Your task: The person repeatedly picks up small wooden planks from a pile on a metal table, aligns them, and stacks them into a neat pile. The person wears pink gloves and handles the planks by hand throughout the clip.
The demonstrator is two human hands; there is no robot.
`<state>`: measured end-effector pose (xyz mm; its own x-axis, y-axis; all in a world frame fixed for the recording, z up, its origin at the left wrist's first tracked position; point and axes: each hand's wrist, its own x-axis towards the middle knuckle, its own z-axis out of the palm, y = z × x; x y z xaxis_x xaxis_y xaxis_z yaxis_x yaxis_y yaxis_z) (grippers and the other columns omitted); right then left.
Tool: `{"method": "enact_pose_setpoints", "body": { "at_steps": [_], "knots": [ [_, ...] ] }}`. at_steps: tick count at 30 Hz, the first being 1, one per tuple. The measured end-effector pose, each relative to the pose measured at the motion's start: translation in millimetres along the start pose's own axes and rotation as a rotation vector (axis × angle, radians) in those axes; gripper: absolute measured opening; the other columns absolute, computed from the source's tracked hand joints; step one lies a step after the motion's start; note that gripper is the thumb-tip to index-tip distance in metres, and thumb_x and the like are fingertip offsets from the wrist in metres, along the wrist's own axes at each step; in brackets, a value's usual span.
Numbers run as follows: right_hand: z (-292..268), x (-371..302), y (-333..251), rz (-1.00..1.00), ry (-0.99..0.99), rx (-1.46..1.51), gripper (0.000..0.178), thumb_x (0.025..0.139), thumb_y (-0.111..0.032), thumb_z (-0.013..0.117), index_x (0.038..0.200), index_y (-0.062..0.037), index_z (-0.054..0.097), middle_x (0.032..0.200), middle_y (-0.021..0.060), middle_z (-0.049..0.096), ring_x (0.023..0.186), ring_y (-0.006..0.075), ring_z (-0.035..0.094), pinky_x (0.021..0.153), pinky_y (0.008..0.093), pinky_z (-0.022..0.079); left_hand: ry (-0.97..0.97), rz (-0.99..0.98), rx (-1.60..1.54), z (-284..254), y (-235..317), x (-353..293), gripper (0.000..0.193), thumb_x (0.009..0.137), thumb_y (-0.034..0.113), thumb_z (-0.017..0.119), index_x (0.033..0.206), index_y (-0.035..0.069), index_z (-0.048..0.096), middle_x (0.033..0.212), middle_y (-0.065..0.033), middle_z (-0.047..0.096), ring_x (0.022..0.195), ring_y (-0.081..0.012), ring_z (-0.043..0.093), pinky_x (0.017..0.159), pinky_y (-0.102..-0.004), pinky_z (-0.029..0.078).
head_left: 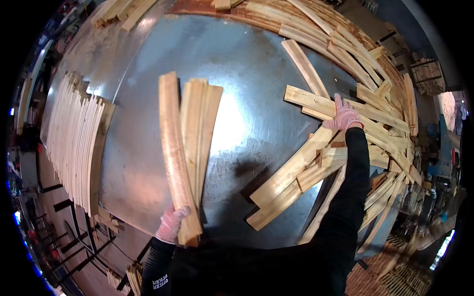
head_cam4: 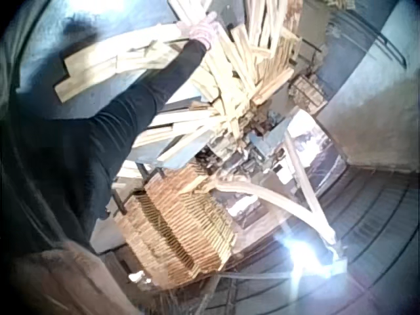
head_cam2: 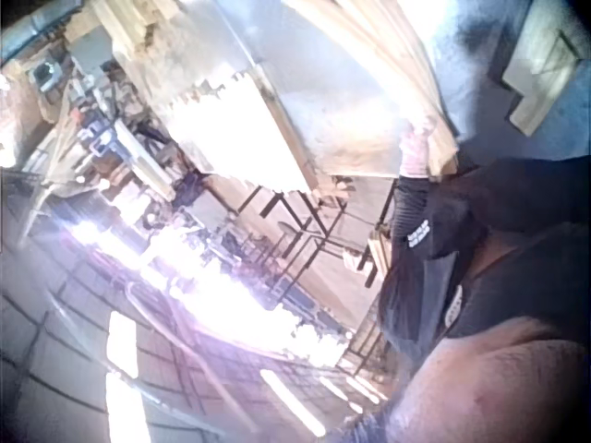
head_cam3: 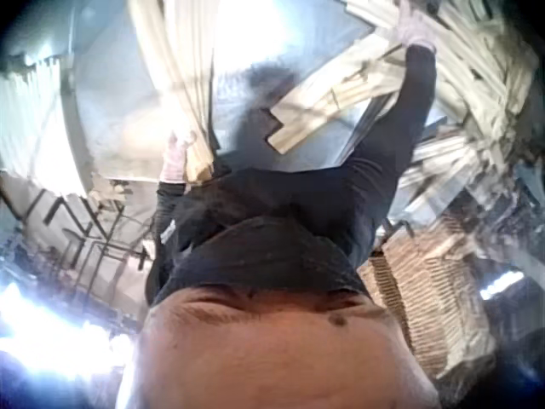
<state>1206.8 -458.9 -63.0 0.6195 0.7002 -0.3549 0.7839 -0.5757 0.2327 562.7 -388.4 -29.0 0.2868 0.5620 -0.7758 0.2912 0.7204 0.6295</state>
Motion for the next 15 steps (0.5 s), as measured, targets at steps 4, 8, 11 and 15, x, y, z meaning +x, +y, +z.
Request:
{"method": "enact_pose_setpoints", "body": {
  "at_steps": [4, 8, 11, 15],
  "knots": [
    [-28.0, -68.6, -31.8, -0.236, 0.001, 0.070, 0.116, 0.061, -0.042, 0.089, 0.156, -0.0108, 0.028, 0.128, 0.0236, 0.060, 0.120, 0.0410, 0.057, 0.103, 0.0478, 0.045, 0.056, -0.093, 0.036, -11.1, 22.2, -7.5, 0.057, 0.082, 0.029, 0.067, 0.127, -0.005, 0.059, 0.101, -0.0127, 0.069, 0.089, -0.0227, 0.069, 0.080, -0.0367, 0.057],
    [-32.6, -139.3, -53.5, -0.245, -0.153, -0.017, 0.091, 0.077, -0.035, 0.078, 0.153, -0.0156, 0.033, 0.125, 0.0171, 0.065, 0.113, 0.0386, 0.063, 0.096, 0.0471, 0.051, 0.009, -0.032, 0.212, 0.9, 16.2, 4.8, 0.065, 0.083, 0.024, 0.072, 0.141, 0.001, 0.051, 0.114, -0.0098, 0.067, 0.103, -0.0190, 0.065, 0.089, -0.0362, 0.054],
    [-78.9, -175.8, -92.2, -0.246, -0.128, 0.427, 0.080, 0.079, -0.036, 0.078, 0.147, -0.0104, 0.044, 0.119, 0.0197, 0.068, 0.109, 0.0327, 0.067, 0.093, 0.0412, 0.054, -0.138, 0.085, 0.002, -5.8, -32.4, 32.9, 0.073, 0.084, 0.024, 0.073, 0.147, 0.001, 0.044, 0.119, -0.0103, 0.066, 0.107, -0.0187, 0.063, 0.094, -0.0342, 0.052],
    [-140.9, -163.9, -148.6, -0.449, -0.510, 1.392, 0.070, 0.087, -0.038, 0.078, 0.137, 0.0039, 0.053, 0.116, 0.0146, 0.068, 0.100, 0.0210, 0.068, 0.087, 0.0365, 0.058, -0.157, 0.130, 0.030, -4.1, -33.0, 38.4, 0.065, 0.087, 0.025, 0.071, 0.142, 0.001, 0.047, 0.114, -0.0095, 0.066, 0.102, -0.0189, 0.064, 0.091, -0.0340, 0.053]
  ]
}}
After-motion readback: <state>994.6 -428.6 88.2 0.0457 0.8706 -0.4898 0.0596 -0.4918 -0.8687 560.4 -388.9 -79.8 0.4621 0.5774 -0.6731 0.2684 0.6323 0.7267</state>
